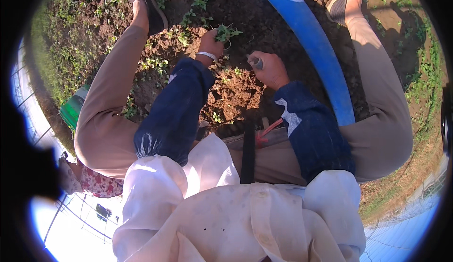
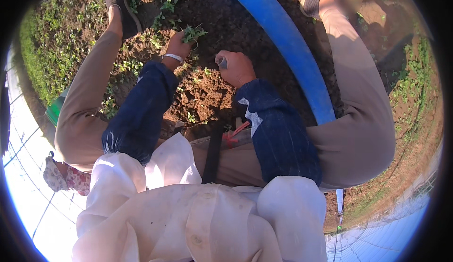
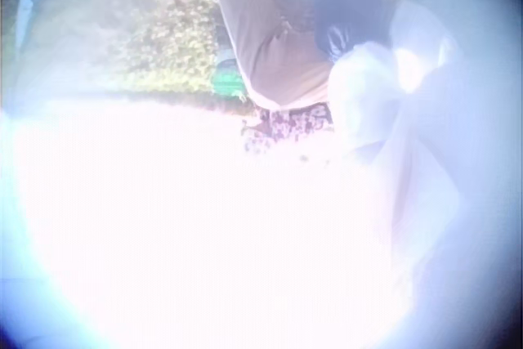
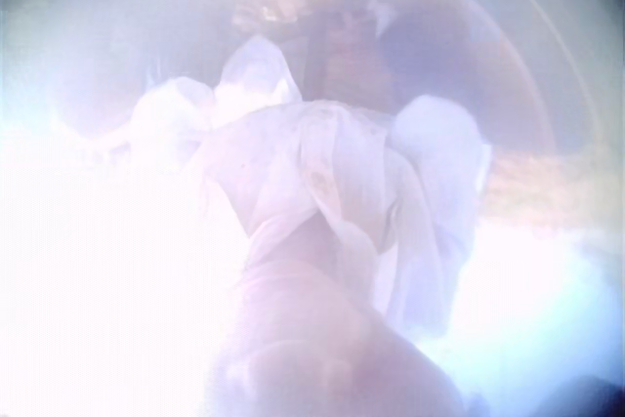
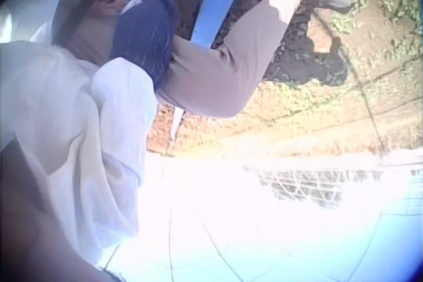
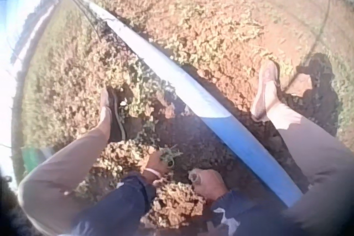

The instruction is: The person pulls weeds from the soil by hand and uses a trowel to dig around plants next to a blue irrigation pipe.

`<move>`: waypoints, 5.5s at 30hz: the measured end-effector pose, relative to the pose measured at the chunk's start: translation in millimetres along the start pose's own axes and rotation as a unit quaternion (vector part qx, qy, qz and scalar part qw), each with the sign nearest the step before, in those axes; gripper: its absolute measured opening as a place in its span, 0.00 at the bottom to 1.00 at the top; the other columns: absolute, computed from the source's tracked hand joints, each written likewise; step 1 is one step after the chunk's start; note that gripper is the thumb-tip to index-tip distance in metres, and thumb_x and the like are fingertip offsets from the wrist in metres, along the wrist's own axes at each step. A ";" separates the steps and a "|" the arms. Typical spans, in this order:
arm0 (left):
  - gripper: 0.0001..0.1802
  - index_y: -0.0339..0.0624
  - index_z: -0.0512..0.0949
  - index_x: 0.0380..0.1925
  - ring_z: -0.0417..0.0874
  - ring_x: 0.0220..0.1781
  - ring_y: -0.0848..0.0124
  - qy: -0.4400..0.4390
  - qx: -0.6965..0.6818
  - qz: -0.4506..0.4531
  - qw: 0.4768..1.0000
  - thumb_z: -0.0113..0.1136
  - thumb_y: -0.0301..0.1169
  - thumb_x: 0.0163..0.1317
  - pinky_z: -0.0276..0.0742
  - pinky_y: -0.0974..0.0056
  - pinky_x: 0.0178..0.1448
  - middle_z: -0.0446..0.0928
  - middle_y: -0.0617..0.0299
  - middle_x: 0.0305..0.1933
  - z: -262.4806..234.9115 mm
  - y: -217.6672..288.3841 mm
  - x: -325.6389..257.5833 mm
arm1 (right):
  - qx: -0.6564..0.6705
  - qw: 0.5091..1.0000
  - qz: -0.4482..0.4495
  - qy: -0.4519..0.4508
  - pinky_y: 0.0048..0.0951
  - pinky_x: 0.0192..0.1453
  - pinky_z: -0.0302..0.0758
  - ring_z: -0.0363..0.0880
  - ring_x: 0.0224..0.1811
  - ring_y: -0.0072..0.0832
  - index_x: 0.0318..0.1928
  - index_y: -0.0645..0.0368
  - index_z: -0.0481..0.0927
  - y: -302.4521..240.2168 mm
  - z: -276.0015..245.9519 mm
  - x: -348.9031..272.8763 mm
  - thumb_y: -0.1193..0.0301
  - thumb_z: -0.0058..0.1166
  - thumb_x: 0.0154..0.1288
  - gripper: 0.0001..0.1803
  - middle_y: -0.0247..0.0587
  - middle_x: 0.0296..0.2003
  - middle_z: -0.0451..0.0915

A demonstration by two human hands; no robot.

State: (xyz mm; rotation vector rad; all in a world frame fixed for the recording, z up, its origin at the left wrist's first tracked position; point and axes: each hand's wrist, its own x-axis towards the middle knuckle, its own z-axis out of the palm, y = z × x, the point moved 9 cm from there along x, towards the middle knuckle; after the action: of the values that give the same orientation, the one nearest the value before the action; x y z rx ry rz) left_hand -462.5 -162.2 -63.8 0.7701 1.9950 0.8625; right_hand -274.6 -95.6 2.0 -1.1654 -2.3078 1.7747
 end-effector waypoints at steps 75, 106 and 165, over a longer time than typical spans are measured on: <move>0.16 0.40 0.82 0.38 0.81 0.37 0.45 0.108 0.301 0.044 0.946 0.63 0.22 0.44 0.77 0.52 0.42 0.80 0.43 0.31 -88.9 56.6 -47.0 | 0.007 0.995 0.063 0.078 0.47 0.40 0.76 0.80 0.36 0.51 0.35 0.57 0.83 -38.6 -1.8 -24.2 0.69 0.59 0.51 0.10 0.52 0.31 0.82; 0.12 0.38 0.81 0.36 0.82 0.33 0.56 -0.028 0.086 -0.215 0.972 0.64 0.34 0.55 0.73 0.56 0.34 0.80 0.50 0.29 -31.2 -47.4 -33.0 | -0.025 0.992 0.104 0.070 0.44 0.41 0.76 0.80 0.38 0.49 0.36 0.55 0.83 -38.3 -4.2 -21.6 0.69 0.58 0.51 0.11 0.50 0.33 0.82; 0.10 0.39 0.78 0.37 0.55 0.13 0.78 -0.088 -0.419 -0.363 0.828 0.54 0.34 0.67 0.55 0.70 0.20 0.56 0.74 0.13 -30.1 -17.0 -83.1 | -0.113 0.993 -0.017 0.012 0.45 0.35 0.73 0.77 0.33 0.53 0.32 0.59 0.79 -96.3 -46.2 -61.9 0.70 0.56 0.56 0.06 0.54 0.26 0.78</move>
State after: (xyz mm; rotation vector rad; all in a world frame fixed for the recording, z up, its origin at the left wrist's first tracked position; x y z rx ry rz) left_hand -451.4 -244.0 -28.0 -0.3951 1.3280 0.9972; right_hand -262.5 -99.2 124.8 -1.1587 -2.5498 1.5110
